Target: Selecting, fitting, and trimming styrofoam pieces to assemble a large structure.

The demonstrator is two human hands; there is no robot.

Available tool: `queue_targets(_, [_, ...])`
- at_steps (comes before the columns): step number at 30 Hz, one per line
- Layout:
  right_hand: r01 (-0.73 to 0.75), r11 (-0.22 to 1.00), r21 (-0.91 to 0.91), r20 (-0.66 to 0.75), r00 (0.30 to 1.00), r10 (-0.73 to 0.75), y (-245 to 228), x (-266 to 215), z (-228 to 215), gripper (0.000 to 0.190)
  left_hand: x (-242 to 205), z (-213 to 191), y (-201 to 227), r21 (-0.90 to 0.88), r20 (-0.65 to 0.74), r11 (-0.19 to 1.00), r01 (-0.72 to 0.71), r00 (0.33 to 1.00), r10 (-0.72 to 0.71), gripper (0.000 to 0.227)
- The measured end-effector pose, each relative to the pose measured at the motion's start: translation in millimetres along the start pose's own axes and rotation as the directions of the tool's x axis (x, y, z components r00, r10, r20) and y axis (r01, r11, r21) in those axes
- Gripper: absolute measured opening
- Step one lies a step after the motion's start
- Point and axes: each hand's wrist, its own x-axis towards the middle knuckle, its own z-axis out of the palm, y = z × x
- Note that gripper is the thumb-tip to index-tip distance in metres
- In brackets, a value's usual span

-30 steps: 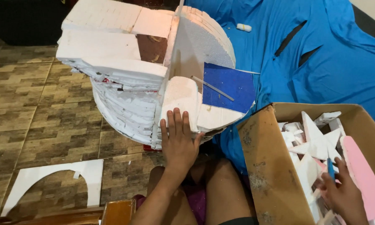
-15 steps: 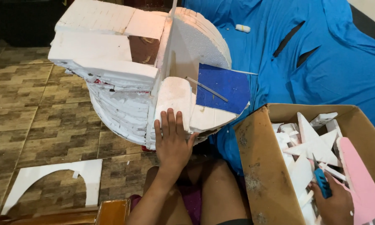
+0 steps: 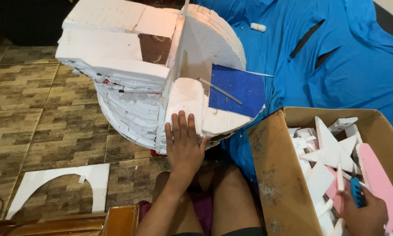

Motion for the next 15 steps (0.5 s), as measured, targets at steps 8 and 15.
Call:
queue_targets(8, [-0.039, 0.996, -0.079, 0.009, 0.999, 0.040, 1.9, -9.8, -4.6, 0.040, 12.3, -31.5, -42.6, -0.270, 0.226, 0.960, -0.075, 0.964, 0.139, 0.101])
queue_targets(15, [-0.040, 0.999, -0.016, 0.018, 0.999, 0.040, 1.0, -7.2, -4.3, 0.042, 17.4, -38.4, -46.9, -0.277, 0.108, 0.952, -0.127, 0.981, 0.163, 0.061])
